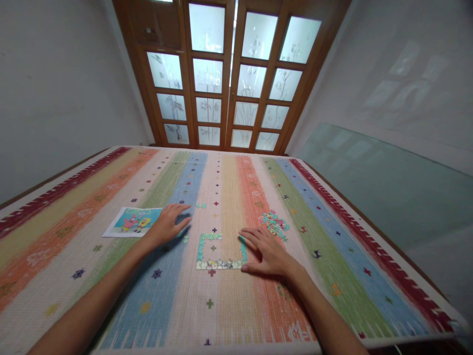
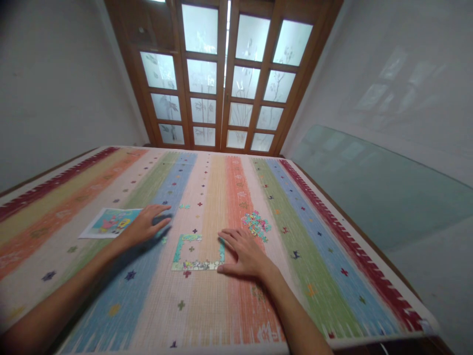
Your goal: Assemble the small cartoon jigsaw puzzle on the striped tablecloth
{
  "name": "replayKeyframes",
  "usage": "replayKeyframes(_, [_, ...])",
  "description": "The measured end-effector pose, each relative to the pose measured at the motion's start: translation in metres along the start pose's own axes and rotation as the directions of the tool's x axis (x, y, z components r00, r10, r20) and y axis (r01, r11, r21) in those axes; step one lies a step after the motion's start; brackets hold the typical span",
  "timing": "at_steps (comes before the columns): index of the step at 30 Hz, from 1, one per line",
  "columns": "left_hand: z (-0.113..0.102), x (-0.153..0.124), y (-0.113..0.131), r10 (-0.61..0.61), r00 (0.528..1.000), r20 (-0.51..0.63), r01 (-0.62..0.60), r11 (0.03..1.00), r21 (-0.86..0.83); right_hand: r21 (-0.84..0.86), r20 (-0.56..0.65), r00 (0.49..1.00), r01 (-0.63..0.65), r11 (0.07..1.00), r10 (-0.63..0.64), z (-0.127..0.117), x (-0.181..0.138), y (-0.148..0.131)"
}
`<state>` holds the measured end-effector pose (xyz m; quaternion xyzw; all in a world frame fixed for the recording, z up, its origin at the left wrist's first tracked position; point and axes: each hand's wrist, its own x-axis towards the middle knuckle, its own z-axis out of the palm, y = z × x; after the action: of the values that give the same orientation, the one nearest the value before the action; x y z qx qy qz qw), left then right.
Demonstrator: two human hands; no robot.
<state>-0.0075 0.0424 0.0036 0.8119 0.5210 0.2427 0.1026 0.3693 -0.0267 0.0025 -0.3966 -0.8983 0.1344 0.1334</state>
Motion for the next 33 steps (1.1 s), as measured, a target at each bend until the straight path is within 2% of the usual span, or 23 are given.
replayKeyframes(4, [0.014, 0.02, -0.002, -0.017, 1.0, 0.018, 0.016, 0.999, 0.05, -0.004, -0.005, 1.0, -0.006, 1.0, 0.006, -0.001, 0.0, -0.001])
replayKeyframes(12, [0.043, 0.045, -0.006, -0.041, 0.999, -0.009, 0.041, 0.999, 0.012, -0.003, -0.014, 1.0, -0.006, 1.0, 0.006, 0.001, 0.0, 0.001])
replayKeyframes(16, [0.045, 0.048, -0.008, -0.084, 0.996, -0.036, 0.082, 0.996, -0.039, 0.006, -0.018, 1.0, 0.0, 1.0, 0.0, 0.003, -0.001, 0.002])
replayKeyframes(21, [0.035, 0.045, -0.007, -0.156, 0.988, -0.017, 0.152, 0.977, -0.15, 0.018, -0.013, 1.0, -0.007, 1.0, 0.007, 0.001, -0.001, 0.0])
replayKeyframes(25, [0.026, 0.037, 0.004, -0.194, 0.98, 0.053, 0.2, 0.934, -0.295, 0.015, -0.015, 1.0, -0.012, 1.0, 0.012, 0.001, -0.001, 0.0])
replayKeyframes(28, [0.025, 0.027, 0.02, -0.177, 0.976, 0.127, 0.215, 0.877, -0.429, 0.017, -0.04, 0.999, -0.017, 1.0, 0.018, 0.002, 0.001, 0.001])
replayKeyframes(33, [0.036, 0.011, 0.053, -0.134, 0.963, 0.234, 0.254, 0.749, -0.613, 0.095, -0.17, 0.985, 0.011, 0.995, 0.006, 0.005, 0.013, 0.0])
